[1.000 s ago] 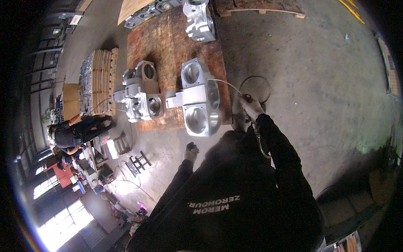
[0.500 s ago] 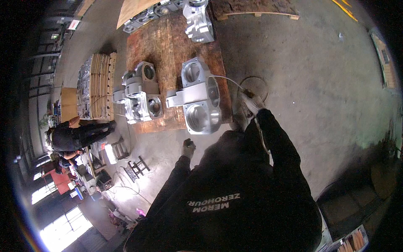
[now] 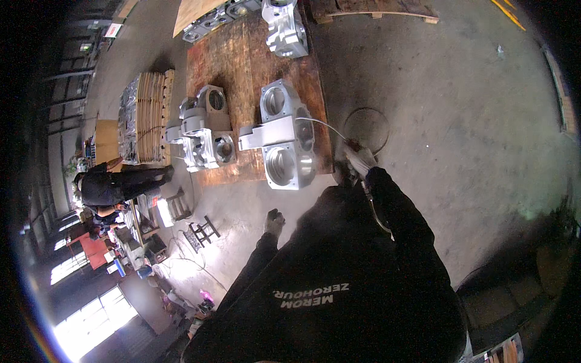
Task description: The person uses a handheld spray tool to clean several silver metal parts on a wooden workbench. They repeatedly spray the surfaces, rotate the parts to access different sides, and place them back on the bench. The person also moves a stack of similar parts aside to reach the work area.
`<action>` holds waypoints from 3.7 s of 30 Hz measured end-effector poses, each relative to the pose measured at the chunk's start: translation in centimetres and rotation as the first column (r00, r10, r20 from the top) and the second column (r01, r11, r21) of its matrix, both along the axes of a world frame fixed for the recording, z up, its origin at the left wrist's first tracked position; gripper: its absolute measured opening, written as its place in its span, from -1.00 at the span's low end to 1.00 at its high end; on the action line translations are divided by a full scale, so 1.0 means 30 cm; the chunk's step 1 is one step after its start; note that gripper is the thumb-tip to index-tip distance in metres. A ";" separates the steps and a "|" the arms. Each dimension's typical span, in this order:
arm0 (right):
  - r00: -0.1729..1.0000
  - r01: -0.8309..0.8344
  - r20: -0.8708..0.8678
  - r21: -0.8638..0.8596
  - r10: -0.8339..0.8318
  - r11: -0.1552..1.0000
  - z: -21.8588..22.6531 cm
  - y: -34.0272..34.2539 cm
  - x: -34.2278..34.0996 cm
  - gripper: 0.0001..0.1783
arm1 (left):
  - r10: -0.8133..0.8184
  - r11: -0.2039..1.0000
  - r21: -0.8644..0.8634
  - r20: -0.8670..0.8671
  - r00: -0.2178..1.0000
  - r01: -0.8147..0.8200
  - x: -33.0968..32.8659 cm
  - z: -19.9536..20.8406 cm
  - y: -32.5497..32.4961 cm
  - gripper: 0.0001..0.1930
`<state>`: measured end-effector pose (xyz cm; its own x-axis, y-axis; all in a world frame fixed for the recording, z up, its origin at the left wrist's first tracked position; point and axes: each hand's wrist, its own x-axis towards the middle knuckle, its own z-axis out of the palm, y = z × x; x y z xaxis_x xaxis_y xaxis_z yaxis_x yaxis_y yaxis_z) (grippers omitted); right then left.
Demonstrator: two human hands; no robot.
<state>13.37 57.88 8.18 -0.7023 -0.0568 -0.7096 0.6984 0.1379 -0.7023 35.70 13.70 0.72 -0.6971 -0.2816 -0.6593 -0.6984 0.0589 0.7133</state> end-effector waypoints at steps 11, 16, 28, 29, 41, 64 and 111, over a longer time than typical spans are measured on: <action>0.974 -0.152 -0.119 0.273 0.190 0.950 -0.047 -0.059 -0.080 -0.45 | 0.010 1.000 -0.027 -0.016 1.000 -0.011 -0.051 0.174 0.209 -0.52; 0.971 0.059 -0.231 -0.039 -0.067 0.997 0.072 0.030 0.039 -0.59 | -0.027 0.997 -0.070 -0.046 0.999 0.024 -0.002 0.136 0.108 -0.53; 0.998 0.014 -0.061 0.050 -0.011 0.999 0.210 -0.045 0.243 -0.61 | -0.007 0.990 -0.143 0.007 1.000 0.008 0.168 -0.032 -0.098 -0.61; 0.999 0.013 -0.038 0.080 -0.010 0.997 0.198 -0.044 0.246 -0.61 | -0.001 0.989 -0.149 0.007 1.000 0.002 0.181 -0.019 -0.100 -0.61; 0.978 0.158 -0.144 0.042 -0.151 0.986 0.118 -0.100 0.319 -0.51 | -0.333 0.942 -0.294 -0.752 0.568 0.163 -0.519 1.368 0.282 -0.18; 0.992 -0.051 -0.114 -0.030 0.047 0.998 -0.035 -0.007 0.291 -0.59 | -0.738 0.669 -0.557 -0.574 0.355 0.492 -0.687 1.019 0.564 -0.05; 0.970 -0.088 -0.183 0.347 0.159 0.934 0.104 -0.071 0.495 -0.57 | -0.621 0.566 -0.661 0.049 0.782 0.492 -0.380 0.641 0.075 -0.36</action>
<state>28.22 55.76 11.30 -0.8367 0.0627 -0.5441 0.5068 0.4652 -0.7257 24.30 15.96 19.94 -0.9361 -0.0831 -0.3417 -0.2439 0.8534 0.4606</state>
